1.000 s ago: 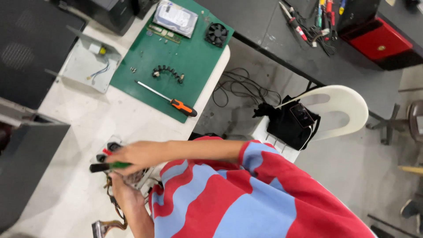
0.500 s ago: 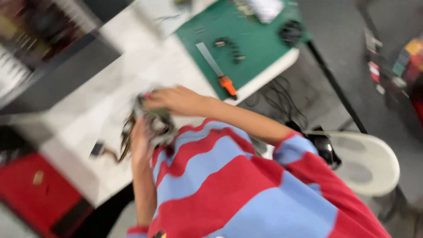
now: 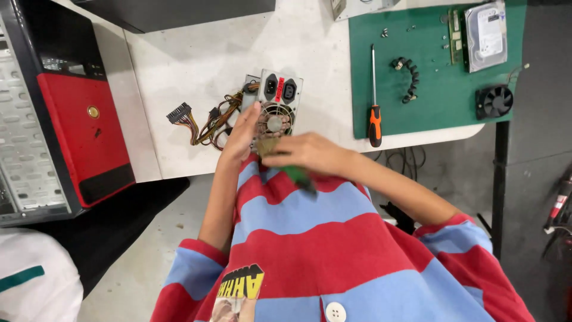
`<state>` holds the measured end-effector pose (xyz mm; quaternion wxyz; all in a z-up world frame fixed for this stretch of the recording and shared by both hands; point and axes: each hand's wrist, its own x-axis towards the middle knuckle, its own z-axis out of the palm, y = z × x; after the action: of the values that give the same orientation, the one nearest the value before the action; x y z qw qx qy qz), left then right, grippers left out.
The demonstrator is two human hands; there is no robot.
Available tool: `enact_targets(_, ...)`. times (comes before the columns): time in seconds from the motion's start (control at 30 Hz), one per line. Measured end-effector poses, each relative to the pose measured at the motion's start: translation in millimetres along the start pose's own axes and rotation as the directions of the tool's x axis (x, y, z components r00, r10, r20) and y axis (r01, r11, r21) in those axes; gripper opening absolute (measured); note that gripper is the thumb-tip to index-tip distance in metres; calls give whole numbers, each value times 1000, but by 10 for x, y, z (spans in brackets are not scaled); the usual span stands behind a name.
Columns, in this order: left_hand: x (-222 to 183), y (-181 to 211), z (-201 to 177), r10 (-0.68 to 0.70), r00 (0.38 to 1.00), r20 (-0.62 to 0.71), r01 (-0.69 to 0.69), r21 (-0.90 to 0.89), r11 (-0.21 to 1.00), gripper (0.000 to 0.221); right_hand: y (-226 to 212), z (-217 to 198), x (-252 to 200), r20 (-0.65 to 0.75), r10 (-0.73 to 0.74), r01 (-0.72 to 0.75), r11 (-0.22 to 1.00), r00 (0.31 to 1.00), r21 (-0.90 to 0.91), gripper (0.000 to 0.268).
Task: Disassembling a computer case to remove the power supply unit and cleaning the components with a brush and screwdriver.
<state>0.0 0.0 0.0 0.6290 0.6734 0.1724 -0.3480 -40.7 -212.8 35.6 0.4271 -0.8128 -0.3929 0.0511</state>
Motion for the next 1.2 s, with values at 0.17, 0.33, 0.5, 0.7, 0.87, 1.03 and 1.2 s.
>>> enact_targets(0.17, -142, 116, 30, -4, 1000, -10, 3, -81, 997, 83, 305, -779, 342, -356, 231, -189, 971, 905, 147, 17)
enact_targets(0.33, -413, 555, 84, 126, 989, 78, -118, -108, 987, 69, -285, -336, 584, -288, 242, -194, 963, 926, 188, 23)
enact_targets(0.5, -43, -92, 11, 97, 993, 64, -84, -179, 980, 82, -64, -565, 574, -366, 399, -364, 917, 841, 164, 17)
enact_targets(0.7, 109, -112, 26, 34, 998, 46, -26, -167, 986, 82, -302, -519, 579, -220, 448, -397, 886, 867, 239, 9)
enact_targets(0.87, 44, -107, 58, 38, 998, 50, -28, -179, 983, 83, -48, -411, 576, -591, 621, -390, 784, 515, 484, 12)
enact_targets(1.03, 32, -78, 60, 79, 994, 71, -65, -189, 980, 81, 16, -519, 274, -397, 584, -478, 810, 708, 339, 13)
enact_targets(1.2, -60, -36, 49, 13, 995, 97, 5, -181, 983, 85, 40, -429, 344, -607, 646, -437, 762, 463, 478, 12)
